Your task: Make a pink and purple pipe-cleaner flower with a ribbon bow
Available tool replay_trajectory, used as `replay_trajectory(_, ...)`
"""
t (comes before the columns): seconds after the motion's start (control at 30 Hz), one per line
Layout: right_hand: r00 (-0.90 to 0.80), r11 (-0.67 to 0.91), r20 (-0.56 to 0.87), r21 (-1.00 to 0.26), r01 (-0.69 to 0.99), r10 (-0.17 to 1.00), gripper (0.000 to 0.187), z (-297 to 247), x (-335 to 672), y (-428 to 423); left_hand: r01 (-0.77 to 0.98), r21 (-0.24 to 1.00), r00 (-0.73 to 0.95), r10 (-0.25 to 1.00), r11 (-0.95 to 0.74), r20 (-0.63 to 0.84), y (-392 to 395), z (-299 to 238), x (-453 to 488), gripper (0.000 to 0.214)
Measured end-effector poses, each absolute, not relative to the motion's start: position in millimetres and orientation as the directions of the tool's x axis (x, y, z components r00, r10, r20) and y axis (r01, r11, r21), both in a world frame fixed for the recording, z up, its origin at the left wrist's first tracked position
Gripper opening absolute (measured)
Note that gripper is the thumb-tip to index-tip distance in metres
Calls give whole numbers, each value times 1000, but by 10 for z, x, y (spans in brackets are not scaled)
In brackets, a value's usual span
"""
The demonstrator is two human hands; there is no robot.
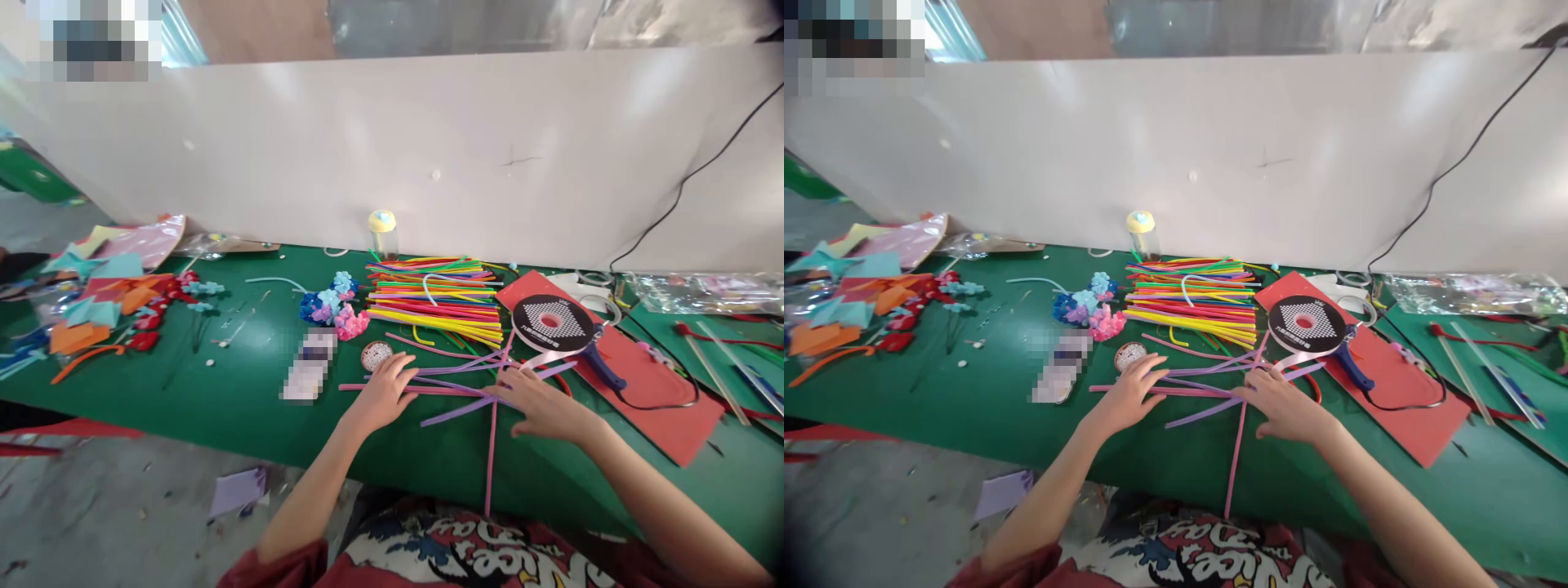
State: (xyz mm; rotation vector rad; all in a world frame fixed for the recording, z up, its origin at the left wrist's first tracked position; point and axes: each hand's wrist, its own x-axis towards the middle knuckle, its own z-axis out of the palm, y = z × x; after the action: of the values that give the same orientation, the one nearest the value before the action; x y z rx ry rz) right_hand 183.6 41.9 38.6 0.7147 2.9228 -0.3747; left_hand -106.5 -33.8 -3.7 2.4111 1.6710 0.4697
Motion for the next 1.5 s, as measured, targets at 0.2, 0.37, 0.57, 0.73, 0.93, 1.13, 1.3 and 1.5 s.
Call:
replay_trajectory(0.2, -854, 849, -23, -93, 520, 520, 17, 56, 1761, 171, 900, 359, 194, 965, -247, 177, -384, -196, -938, 25)
replay_trajectory(0.37, -827, 828, 41, -66, 557, 560, 20, -64, 1449, 32, 880, 404, 211, 968, -250, 139, -347, -178, -843, 22)
replay_trajectory(0.57, -816, 818, 60, -59, 572, 575, 20, -102, 1041, -74, 856, 439, 270, 960, -275, 75, -346, -104, -685, 20)
replay_trajectory(0.73, -755, 760, 84, -67, 647, 650, 46, -16, 987, 103, 874, 407, 252, 964, -266, 89, -373, -48, -676, 20)
replay_trajectory(0.93, -723, 720, -45, -55, 691, 690, 66, 38, 1037, 317, 939, 305, 140, 986, -161, 90, -442, -50, -918, 24)
replay_trajectory(1.13, -702, 702, -60, -29, 711, 709, 30, -16, 900, 363, 961, 265, 61, 994, -82, 85, -434, -120, -1079, 26)
replay_trajectory(1.3, -758, 759, -71, -20, 651, 649, 17, -25, 856, 264, 957, 289, -42, 987, -5, 155, -365, -193, -1188, 26)
replay_trajectory(1.5, -753, 753, -30, -1, 658, 658, 17, 128, 948, 137, 844, 526, -230, 958, 107, 173, -392, -153, -1455, 35)
